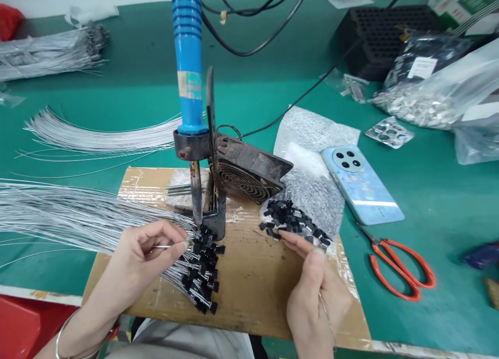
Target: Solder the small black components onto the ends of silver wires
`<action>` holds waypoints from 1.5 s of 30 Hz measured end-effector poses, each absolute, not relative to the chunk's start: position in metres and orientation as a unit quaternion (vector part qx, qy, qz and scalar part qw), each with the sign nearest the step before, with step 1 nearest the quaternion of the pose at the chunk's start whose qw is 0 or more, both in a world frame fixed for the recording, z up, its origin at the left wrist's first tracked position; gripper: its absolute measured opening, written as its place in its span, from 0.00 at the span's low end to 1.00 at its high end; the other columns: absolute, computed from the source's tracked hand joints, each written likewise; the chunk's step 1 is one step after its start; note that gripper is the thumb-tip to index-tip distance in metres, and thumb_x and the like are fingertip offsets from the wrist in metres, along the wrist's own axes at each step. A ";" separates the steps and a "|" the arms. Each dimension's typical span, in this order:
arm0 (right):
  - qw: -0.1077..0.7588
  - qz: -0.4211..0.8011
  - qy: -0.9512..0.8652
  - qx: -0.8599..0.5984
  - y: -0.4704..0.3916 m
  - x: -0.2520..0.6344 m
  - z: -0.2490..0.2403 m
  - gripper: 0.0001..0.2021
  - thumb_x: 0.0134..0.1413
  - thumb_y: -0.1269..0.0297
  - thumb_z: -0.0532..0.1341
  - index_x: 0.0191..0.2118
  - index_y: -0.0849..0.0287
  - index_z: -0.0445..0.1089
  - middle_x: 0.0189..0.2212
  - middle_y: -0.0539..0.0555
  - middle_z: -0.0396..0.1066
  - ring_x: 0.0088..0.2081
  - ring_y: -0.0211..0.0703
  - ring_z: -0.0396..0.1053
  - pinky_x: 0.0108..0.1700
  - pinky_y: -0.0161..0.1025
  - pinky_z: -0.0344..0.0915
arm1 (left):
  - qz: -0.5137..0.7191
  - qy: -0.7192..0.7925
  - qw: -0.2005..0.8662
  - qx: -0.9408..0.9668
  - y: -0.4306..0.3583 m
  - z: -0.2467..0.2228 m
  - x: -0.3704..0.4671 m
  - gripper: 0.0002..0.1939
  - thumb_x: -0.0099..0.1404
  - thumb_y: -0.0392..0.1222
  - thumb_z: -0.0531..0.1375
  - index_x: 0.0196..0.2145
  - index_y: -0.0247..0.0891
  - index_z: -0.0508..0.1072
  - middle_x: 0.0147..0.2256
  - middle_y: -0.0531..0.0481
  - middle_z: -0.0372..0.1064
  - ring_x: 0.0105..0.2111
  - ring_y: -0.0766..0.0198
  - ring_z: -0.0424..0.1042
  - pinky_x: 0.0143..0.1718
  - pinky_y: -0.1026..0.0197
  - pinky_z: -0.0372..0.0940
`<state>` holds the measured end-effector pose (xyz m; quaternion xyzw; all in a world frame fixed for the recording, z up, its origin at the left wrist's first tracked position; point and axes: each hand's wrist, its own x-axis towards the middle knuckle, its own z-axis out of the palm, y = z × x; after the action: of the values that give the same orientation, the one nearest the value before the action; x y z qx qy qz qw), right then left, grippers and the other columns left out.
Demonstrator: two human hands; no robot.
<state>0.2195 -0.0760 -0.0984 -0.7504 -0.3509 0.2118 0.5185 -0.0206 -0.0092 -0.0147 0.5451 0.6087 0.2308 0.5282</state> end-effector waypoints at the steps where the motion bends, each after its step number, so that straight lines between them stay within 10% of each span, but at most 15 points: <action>1: 0.524 0.216 -0.352 -0.745 -0.076 0.219 -0.099 0.32 0.72 0.41 0.51 0.42 0.65 0.81 0.43 0.64 0.81 0.45 0.56 0.78 0.55 0.57 0.71 | 0.230 0.608 0.523 0.552 -0.010 -0.015 -0.021 0.11 0.63 0.47 0.63 0.28 0.38 0.75 0.31 0.46 0.73 0.22 0.68 0.52 0.24 0.61 0.46; 17: 0.620 0.247 -0.289 -0.687 -0.071 0.216 -0.094 0.26 0.70 0.44 0.57 0.36 0.64 0.78 0.36 0.60 0.80 0.35 0.50 0.77 0.41 0.48 0.71 | 0.230 0.577 0.460 0.634 -0.021 -0.019 -0.024 0.08 0.68 0.38 0.62 0.31 0.38 0.77 0.32 0.49 0.76 0.22 0.68 0.55 0.23 0.63 0.50; 21: 0.613 0.254 -0.289 -0.690 -0.071 0.217 -0.095 0.26 0.70 0.44 0.56 0.35 0.63 0.78 0.35 0.60 0.80 0.35 0.49 0.77 0.41 0.48 0.71 | 0.275 0.520 0.422 0.689 -0.024 -0.023 -0.024 0.08 0.69 0.32 0.62 0.32 0.38 0.79 0.34 0.48 0.77 0.34 0.62 0.72 0.34 0.61 0.64; 28: 0.592 0.261 -0.293 -0.704 -0.072 0.218 -0.098 0.28 0.71 0.43 0.54 0.36 0.63 0.78 0.36 0.60 0.81 0.36 0.48 0.77 0.42 0.47 0.71 | 0.315 0.471 0.223 0.793 -0.035 -0.028 -0.043 0.14 0.66 0.28 0.65 0.45 0.42 0.80 0.44 0.45 0.76 0.45 0.53 0.72 0.50 0.49 0.66; 34: 0.605 0.262 -0.286 -0.695 -0.072 0.217 -0.095 0.26 0.71 0.45 0.56 0.36 0.64 0.78 0.36 0.60 0.81 0.36 0.48 0.77 0.41 0.47 0.72 | 0.166 0.476 0.104 0.857 -0.011 -0.038 -0.088 0.39 0.69 0.53 0.65 0.72 0.43 0.58 0.72 0.33 0.52 0.70 0.35 0.55 0.70 0.30 0.48; 39: 0.639 0.261 -0.268 -0.672 -0.073 0.215 -0.093 0.26 0.69 0.43 0.58 0.38 0.64 0.79 0.38 0.60 0.81 0.39 0.51 0.78 0.49 0.53 0.73 | 0.033 0.451 0.155 0.878 -0.009 -0.046 -0.114 0.71 0.51 0.77 0.68 0.77 0.38 0.41 0.73 0.30 0.50 0.71 0.31 0.53 0.70 0.31 0.51; 45: 0.715 0.311 -0.256 -0.572 -0.102 0.172 -0.114 0.20 0.71 0.52 0.55 0.52 0.63 0.76 0.55 0.61 0.77 0.61 0.57 0.71 0.73 0.65 0.51 | 0.003 0.429 0.117 0.896 -0.017 -0.049 -0.125 0.60 0.65 0.68 0.64 0.76 0.37 0.34 0.70 0.27 0.55 0.68 0.37 0.60 0.65 0.39 0.63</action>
<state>0.1719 -0.1017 -0.1138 -0.5717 -0.2561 0.3108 0.7148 -0.1246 -0.0174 -0.0491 0.8956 0.4291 0.0026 0.1172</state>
